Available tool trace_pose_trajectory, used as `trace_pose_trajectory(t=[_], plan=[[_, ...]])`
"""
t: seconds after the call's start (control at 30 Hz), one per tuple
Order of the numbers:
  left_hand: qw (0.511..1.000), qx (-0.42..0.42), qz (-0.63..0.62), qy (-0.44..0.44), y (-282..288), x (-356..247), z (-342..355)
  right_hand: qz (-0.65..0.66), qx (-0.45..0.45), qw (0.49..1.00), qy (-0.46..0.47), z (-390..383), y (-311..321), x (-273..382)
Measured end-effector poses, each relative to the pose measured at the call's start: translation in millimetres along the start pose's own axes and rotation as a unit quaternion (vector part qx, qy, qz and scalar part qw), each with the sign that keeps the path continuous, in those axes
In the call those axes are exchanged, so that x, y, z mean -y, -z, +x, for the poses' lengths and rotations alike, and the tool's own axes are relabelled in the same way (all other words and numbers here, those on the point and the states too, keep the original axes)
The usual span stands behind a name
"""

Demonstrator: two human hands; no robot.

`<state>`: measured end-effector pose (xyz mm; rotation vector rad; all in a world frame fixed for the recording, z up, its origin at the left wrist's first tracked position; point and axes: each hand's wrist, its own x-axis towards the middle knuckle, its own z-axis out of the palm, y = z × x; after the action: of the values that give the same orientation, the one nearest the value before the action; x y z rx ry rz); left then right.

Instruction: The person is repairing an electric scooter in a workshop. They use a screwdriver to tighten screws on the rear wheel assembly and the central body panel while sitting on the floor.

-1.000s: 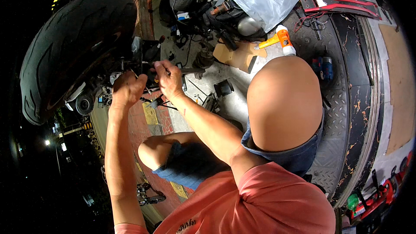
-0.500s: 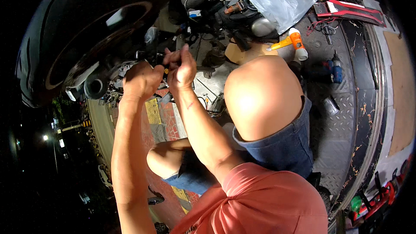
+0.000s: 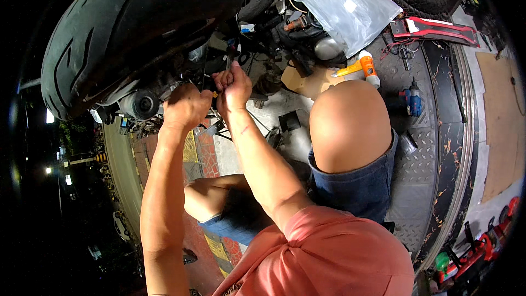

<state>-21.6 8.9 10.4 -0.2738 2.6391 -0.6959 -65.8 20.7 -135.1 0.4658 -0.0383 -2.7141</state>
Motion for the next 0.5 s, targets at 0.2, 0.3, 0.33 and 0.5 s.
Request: trace_pose_trajectory(t=[0.2,0.3,0.33,0.5], plan=[[0.997,-0.075,-0.026,0.001,-4.0,-9.4,-1.2,-0.024,-0.03,0.993,-0.114,20.0,1.5,19.1],[0.984,-0.152,0.068,-0.058,-15.3,4.5,0.7,-0.035,-0.012,0.984,-0.175,40.8,-12.9,30.5],[0.976,-0.172,0.098,-0.088,-23.9,4.0,5.7,-0.029,0.005,0.982,-0.185,55.6,-9.6,34.2],[0.961,-0.207,0.143,-0.115,-41.6,23.3,6.4,-0.069,-0.076,0.964,-0.244,47.2,-15.3,33.7]])
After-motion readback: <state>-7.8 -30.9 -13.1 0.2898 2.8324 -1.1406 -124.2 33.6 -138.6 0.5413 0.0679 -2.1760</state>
